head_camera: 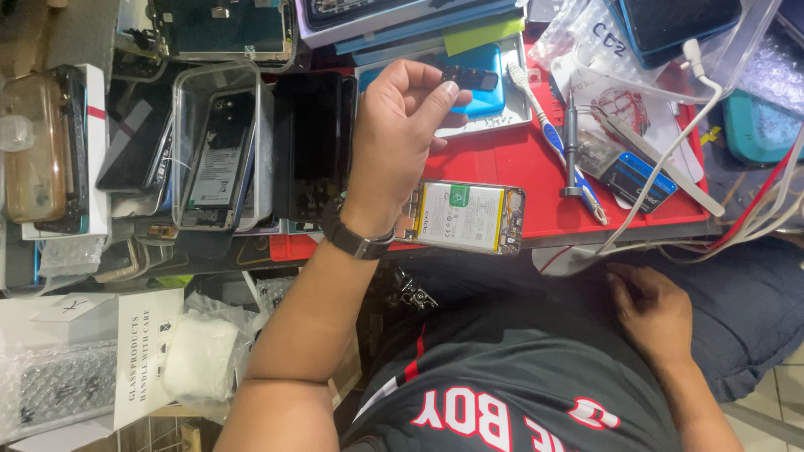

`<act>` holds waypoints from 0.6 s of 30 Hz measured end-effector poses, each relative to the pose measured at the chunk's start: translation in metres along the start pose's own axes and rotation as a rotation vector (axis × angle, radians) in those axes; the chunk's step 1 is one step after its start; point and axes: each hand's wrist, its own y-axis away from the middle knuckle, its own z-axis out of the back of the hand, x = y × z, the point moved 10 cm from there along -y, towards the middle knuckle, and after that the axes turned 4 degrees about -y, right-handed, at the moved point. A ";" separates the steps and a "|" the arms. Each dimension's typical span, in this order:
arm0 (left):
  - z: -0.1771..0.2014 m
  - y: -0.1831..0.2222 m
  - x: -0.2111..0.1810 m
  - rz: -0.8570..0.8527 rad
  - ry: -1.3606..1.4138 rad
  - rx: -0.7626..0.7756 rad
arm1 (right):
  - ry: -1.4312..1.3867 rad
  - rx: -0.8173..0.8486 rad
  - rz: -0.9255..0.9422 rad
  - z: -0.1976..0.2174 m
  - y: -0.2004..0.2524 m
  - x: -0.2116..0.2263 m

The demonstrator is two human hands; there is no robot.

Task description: The person disassembles a mobile phone using a screwdriver and tweezers to remove internal components.

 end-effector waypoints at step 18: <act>-0.033 0.087 -0.064 -0.653 -0.559 0.243 | -0.026 -0.008 -0.007 -0.001 0.001 0.000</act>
